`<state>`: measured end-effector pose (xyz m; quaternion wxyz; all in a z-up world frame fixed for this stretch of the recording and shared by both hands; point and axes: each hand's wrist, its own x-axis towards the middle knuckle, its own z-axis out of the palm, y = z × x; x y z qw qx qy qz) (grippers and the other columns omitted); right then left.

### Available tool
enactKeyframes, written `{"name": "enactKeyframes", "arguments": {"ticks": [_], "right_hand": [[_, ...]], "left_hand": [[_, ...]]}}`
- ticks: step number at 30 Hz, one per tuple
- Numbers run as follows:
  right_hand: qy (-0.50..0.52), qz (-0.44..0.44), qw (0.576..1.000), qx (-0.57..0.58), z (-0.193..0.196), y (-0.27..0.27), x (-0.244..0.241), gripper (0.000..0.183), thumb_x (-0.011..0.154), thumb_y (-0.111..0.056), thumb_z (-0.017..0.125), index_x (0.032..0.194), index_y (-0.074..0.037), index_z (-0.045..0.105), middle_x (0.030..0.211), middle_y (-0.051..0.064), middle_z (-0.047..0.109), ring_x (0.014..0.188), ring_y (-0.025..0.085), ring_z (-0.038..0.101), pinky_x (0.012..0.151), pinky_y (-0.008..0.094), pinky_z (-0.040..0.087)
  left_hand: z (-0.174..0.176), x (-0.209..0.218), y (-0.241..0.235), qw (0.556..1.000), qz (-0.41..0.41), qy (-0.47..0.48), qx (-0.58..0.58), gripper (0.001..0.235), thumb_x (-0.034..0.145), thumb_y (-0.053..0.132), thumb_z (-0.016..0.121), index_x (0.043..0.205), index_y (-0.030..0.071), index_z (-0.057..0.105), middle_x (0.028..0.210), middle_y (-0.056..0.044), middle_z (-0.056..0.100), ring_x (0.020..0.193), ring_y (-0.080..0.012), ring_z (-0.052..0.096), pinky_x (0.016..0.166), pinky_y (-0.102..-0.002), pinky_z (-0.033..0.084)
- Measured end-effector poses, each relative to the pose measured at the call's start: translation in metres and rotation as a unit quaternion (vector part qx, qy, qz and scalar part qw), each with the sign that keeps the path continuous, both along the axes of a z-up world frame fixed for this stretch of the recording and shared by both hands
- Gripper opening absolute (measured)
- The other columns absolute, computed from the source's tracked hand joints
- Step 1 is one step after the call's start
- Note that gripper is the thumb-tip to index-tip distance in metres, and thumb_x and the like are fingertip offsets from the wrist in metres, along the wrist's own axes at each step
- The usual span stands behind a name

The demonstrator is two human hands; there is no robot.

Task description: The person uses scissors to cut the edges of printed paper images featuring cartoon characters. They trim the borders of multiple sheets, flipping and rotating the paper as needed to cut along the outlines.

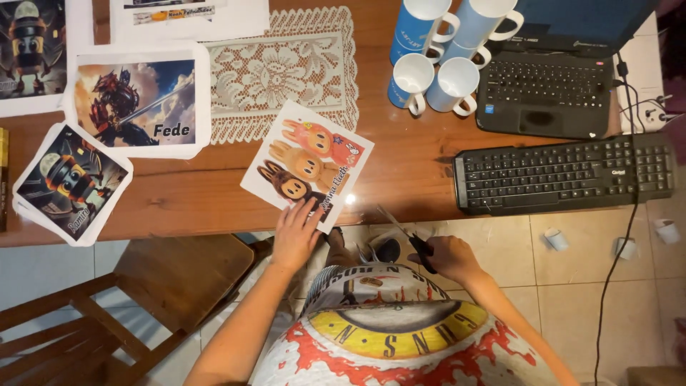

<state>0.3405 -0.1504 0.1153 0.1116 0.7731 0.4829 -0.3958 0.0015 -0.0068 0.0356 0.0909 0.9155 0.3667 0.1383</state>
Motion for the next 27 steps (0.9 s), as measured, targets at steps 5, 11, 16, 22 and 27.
{"name": "enactKeyframes", "arguments": {"ticks": [5, 11, 16, 22, 27], "right_hand": [[0.006, -0.042, 0.999, 0.019, 0.0, -0.006, 0.008, 0.047, 0.08, -0.059, 0.068, 0.095, -0.015, 0.077, 0.083, 0.012, 0.076, 0.095, 0.035, 0.075, 0.086, 0.042, 0.059], [-0.042, -0.033, 0.993, 0.103, -0.062, -0.034, 0.019, 0.045, 0.075, -0.067, 0.07, 0.087, -0.024, 0.075, 0.074, 0.002, 0.073, 0.084, 0.027, 0.076, 0.075, 0.038, 0.06], [-0.056, -0.055, 0.98, 0.18, -0.068, -0.042, 0.021, 0.043, 0.072, -0.067, 0.072, 0.078, -0.024, 0.074, 0.066, 0.003, 0.071, 0.073, 0.027, 0.075, 0.066, 0.039, 0.06], [-0.014, -0.091, 0.987, 0.129, -0.056, -0.035, 0.024, 0.057, 0.071, -0.077, 0.069, 0.074, -0.02, 0.07, 0.065, 0.003, 0.071, 0.076, 0.028, 0.076, 0.072, 0.04, 0.059], [-0.022, -0.123, 0.982, 0.143, -0.063, -0.046, 0.018, 0.056, 0.068, -0.078, 0.072, 0.071, -0.022, 0.071, 0.062, 0.001, 0.07, 0.073, 0.025, 0.076, 0.069, 0.039, 0.059]], "left_hand": [[-0.005, 0.021, -0.009, 0.999, -0.018, -0.015, 0.03, 0.06, 0.086, 0.024, 0.073, 0.144, 0.019, 0.056, 0.147, -0.008, 0.054, 0.136, -0.0298, 0.051, 0.112, -0.053, 0.038], [-0.013, 0.047, 0.012, 0.995, -0.07, -0.076, -0.005, 0.04, 0.096, 0.022, 0.06, 0.136, 0.02, 0.063, 0.14, -0.006, 0.063, 0.133, -0.0278, 0.057, 0.11, -0.049, 0.042], [0.066, 0.093, 0.066, 0.988, 0.001, 0.026, 0.153, 0.021, 0.092, 0.022, 0.059, 0.106, 0.022, 0.075, 0.075, -0.006, 0.072, 0.071, -0.0276, 0.072, 0.07, -0.047, 0.058], [0.097, 0.059, 0.134, 0.714, 0.33, -0.56, -0.259, 0.014, 0.108, 0.021, 0.062, 0.098, 0.014, 0.066, 0.087, 0.002, 0.059, 0.081, -0.0118, 0.055, 0.078, -0.028, 0.047], [0.059, 0.028, 0.127, 0.404, 0.448, -0.704, -0.376, 0.035, 0.1, 0.029, 0.07, 0.133, 0.017, 0.065, 0.133, -0.007, 0.072, 0.123, -0.023, 0.072, 0.103, -0.039, 0.067]]}}
